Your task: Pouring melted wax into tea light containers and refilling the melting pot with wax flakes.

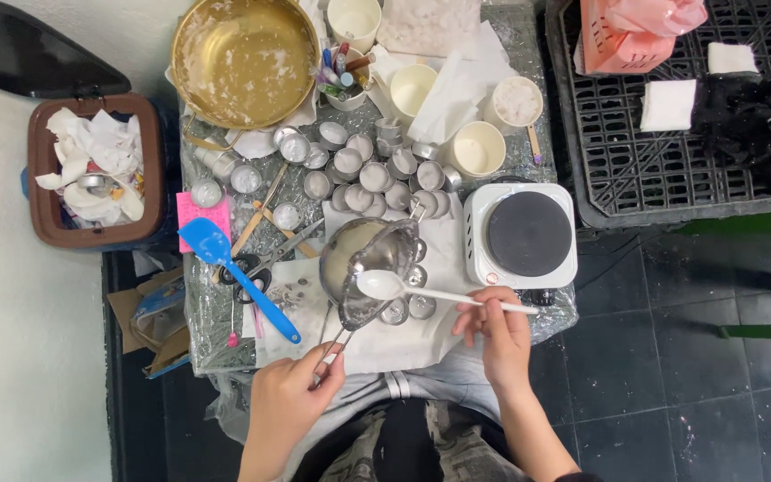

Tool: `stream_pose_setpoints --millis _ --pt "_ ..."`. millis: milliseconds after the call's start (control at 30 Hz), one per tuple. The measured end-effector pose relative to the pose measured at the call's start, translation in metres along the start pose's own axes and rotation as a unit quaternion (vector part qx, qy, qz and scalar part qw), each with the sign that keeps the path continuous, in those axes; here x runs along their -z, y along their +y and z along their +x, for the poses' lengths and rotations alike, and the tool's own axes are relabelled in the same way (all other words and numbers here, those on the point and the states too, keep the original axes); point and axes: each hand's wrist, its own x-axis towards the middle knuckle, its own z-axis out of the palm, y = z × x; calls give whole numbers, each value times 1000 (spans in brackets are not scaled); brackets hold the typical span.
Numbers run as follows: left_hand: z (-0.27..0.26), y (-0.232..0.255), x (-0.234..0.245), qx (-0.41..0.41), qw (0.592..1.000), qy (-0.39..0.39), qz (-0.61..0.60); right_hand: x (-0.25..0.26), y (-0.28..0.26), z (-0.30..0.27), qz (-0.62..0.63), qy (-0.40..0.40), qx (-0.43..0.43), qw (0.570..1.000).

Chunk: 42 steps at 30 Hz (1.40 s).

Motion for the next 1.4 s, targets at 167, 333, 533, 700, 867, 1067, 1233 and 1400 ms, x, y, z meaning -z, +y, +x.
stream_pose_setpoints --millis 167,333,533,700,867,1067,1233,1400 --pt "-4 -10 3 55 997 15 -57 16 -35 -10 -29 51 117 991" --pt "-4 -8 10 152 979 27 -131 19 -53 -21 -176 58 269 945" --pt "-6 -13 9 158 975 78 -133 11 -60 -27 -328 -5 299 896" --pt "-9 -17 8 154 973 83 -152 20 -41 -26 -324 33 274 905" --pt "-6 -14 11 83 994 54 -44 8 -33 -18 -129 63 215 966" --pt "-7 -10 7 -8 1000 28 -4 -25 -46 -2 -204 -8 255 945" --pt "-11 -9 3 -30 999 25 -1 -34 -53 11 -373 -63 338 862" --pt "-10 -3 8 -23 999 27 -7 -22 -24 7 -314 -85 207 923"
